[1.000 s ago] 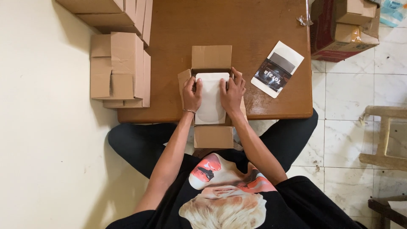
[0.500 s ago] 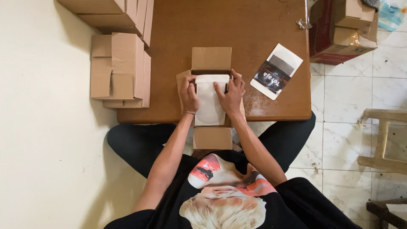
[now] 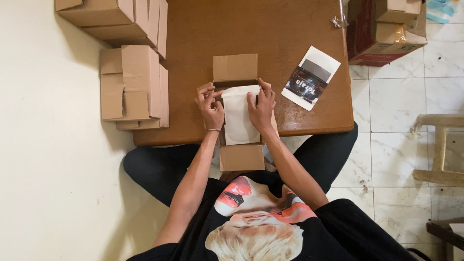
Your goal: The person places a bag of coffee and a small printed card into a cardboard box by hand and adjusts them to fit inside.
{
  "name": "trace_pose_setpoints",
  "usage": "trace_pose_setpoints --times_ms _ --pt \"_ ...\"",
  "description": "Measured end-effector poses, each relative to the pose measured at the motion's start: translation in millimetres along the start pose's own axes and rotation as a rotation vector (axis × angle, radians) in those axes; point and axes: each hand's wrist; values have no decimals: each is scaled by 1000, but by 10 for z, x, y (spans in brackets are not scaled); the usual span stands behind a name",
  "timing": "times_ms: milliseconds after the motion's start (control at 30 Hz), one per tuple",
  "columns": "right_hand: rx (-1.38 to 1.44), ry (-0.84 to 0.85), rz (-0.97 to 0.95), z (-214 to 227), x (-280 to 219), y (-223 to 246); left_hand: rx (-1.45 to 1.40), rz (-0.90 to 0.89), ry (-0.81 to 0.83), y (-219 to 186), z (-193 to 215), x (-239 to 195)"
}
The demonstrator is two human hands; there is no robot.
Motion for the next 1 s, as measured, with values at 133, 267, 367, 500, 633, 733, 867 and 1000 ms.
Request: trace_pose_setpoints --times_ms 133,267,367,500,633,733,867,1000 --pt "-17 -6 3 -42 -6 -40 24 -23 3 218 -43 -61" --pt "-3 0 4 -23 -7 -35 -36 20 -13 68 -34 -11" --pt "3 -2 10 -15 -12 -15 -87 48 -14 35 -26 6" --pt "2 2 9 -18 -13 -23 -108 41 -20 -96 -3 50" --pt "-4 11 12 -26 -11 -37 -111 30 -26 9 -17 6" --pt "-3 16 3 -38 -13 -52 -105 18 -31 130 -64 -42" --pt "-84 -25 96 -80 -16 -101 -198 159 -107 483 -152 -169" --pt "-71 -63 231 -57 38 -191 -500 470 -217 380 -7 13"
Point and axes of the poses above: each hand's wrist, its own x-axis towards the middle knuckle, its own z-axis out of the back of the hand, y = z × x, and after that the axes turned 13 degrees about -y, right-handed
